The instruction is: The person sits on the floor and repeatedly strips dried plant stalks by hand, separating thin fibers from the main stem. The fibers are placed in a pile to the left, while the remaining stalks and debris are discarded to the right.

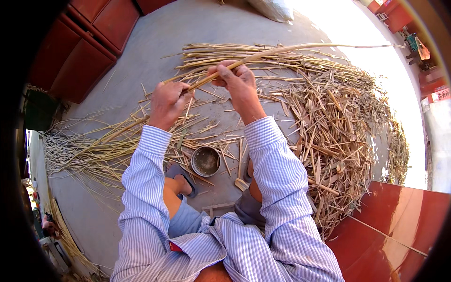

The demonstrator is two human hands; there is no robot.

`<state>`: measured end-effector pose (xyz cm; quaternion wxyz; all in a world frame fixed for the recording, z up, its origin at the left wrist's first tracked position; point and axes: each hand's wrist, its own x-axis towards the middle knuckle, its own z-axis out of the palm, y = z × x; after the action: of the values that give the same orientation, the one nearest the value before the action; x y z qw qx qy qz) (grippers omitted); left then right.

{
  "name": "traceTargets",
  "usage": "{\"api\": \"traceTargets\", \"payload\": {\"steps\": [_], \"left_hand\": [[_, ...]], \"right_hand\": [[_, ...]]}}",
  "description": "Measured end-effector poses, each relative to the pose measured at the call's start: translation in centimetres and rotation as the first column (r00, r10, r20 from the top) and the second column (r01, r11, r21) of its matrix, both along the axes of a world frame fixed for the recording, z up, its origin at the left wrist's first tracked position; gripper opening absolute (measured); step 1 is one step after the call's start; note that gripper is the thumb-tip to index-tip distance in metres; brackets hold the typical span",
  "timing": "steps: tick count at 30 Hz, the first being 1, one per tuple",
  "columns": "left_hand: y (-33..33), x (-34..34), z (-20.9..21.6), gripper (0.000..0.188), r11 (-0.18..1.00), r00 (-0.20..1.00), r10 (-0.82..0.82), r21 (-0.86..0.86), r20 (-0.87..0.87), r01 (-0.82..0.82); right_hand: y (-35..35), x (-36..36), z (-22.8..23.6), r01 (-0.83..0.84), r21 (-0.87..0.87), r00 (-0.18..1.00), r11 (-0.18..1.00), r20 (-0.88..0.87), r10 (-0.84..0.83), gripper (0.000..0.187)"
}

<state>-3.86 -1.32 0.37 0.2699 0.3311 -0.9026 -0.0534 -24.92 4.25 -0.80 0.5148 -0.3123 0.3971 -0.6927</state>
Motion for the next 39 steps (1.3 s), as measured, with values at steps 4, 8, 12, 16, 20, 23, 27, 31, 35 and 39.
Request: {"api": "traceTargets", "payload": {"steps": [4,8,12,16,20,23,27,31,35,39], "left_hand": [[-1.6,3.8,0.7,0.025,0.992,0.976,0.118,0.027,0.185,-0.125],[-1.1,1.6,-0.3,0.028,0.993,0.998,-0.010,-0.118,-0.064,0.002],[-0.2,-1.6,-0.2,0.026,1.000,0.980,-0.026,-0.006,-0.199,0.025],[-0.2,-1.0,-0.8,0.031,0.961,0.895,0.182,0.265,-0.407,-0.076],[-1.0,-0.3,-0.7,0.037,0.802,0.872,0.292,0.597,-0.394,0.000],[-1.3,0.0,1.8,0.040,0.597,0.914,0.299,0.801,-0.274,0.045],[-0.9,0.0,1.8,0.037,0.694,0.910,0.276,0.719,-0.308,0.034],[-0.8,0.0,1.2,0.030,0.791,0.866,0.261,0.608,-0.427,0.062],[-0.7,0.8,1.8,0.033,0.837,0.904,0.221,0.547,-0.366,0.017],[-0.5,2.2,0.9,0.021,0.883,0.963,0.087,0.467,-0.256,0.045]], "right_hand": [[0.3,-5.5,0.5,0.124,0.066,0.992,0.990,0.023,-0.126,0.019],[0.0,-1.8,0.3,0.032,0.049,0.996,0.998,0.083,-0.036,0.021],[0.3,0.6,0.5,0.028,0.039,0.994,0.999,0.109,-0.032,0.020],[-0.1,-0.7,0.1,0.074,0.125,0.993,0.989,0.081,-0.085,0.025],[-0.4,-0.3,0.3,0.080,-0.001,0.997,0.997,-0.013,-0.080,0.024],[-0.5,-0.3,0.2,0.099,-0.090,0.982,0.991,-0.154,-0.112,0.023],[-0.1,-0.4,0.8,0.113,-0.081,0.971,0.990,-0.204,-0.127,0.023],[-0.3,-1.3,0.0,0.230,0.001,0.972,0.973,-0.047,-0.230,0.022],[-0.3,-8.1,-2.7,0.459,0.229,0.797,0.858,0.321,-0.512,0.021],[1.1,-9.4,-1.4,0.205,0.148,0.844,0.967,0.474,-0.252,0.028]]}}
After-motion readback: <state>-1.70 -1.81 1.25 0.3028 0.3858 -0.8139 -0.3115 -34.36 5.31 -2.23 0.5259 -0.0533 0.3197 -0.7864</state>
